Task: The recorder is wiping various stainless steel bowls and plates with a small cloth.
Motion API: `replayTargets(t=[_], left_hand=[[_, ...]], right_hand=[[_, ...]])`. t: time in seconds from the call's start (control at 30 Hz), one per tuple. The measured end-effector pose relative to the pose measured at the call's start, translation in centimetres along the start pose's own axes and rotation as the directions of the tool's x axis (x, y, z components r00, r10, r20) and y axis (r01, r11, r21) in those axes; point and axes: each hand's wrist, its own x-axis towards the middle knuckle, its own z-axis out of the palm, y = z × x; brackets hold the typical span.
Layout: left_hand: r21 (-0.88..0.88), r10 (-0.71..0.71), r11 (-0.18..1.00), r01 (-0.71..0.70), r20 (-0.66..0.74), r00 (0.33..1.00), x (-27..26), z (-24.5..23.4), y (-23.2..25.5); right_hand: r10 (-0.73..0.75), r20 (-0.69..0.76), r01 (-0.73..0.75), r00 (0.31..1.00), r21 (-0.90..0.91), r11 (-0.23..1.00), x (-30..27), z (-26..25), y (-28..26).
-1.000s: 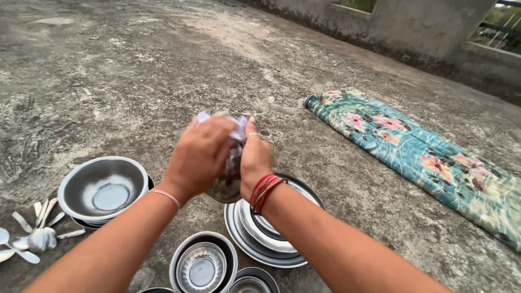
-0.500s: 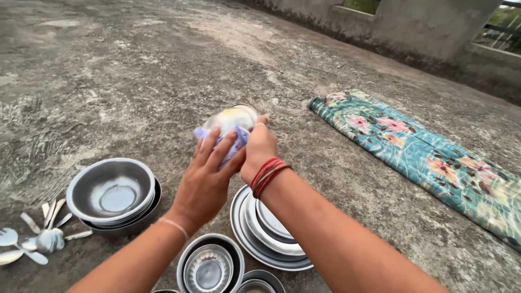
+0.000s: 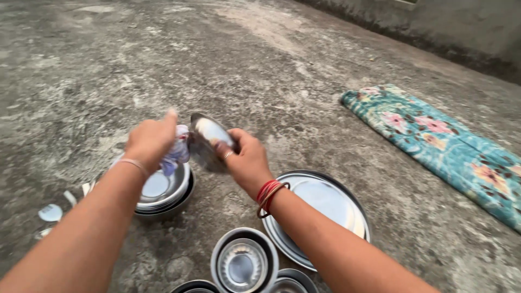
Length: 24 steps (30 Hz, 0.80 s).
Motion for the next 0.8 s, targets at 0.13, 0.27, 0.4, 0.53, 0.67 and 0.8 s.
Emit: replayTargets(t=[0.13,0.27,0.4,0.53,0.67,0.8], left_hand=[[-0.253,-0.087,0.964,0.085,0.002,0.996,-1.8,-4.5,-1.3],[0.102,-0.188,0.977,0.189,-0.015,0.982,-1.4,-4.7,-4.5],[0.393,-0.306,0.873,0.289,-0.022,0.952,-0.6,-3.1,-10.0],[0.437,-0.326,0.85,0.294,0.0,0.945,-1.6,-1.4,-11.8],[0.63,-0.126,0.772,0.091,0.01,0.992,-3.4,0.2,-7.9],[0.553,0.189,0.819,-0.152,-0.01,0.982,-4.6,3.5,-1.3]], right_hand=[[-0.271,0.166,0.294,0.948,-0.135,0.946,-0.4,4.3,2.0],[-0.424,0.291,0.513,0.858,-0.426,0.745,-1.2,8.4,2.6],[-0.227,0.339,0.401,0.913,-0.638,0.657,-2.9,11.4,4.8],[0.167,0.455,0.229,0.874,-0.692,0.685,-4.1,9.6,6.8],[0.167,0.537,0.277,0.827,-0.648,0.709,-4.5,5.4,10.3],[0.288,0.429,0.218,0.856,-0.805,0.551,-5.3,-0.9,10.7]])
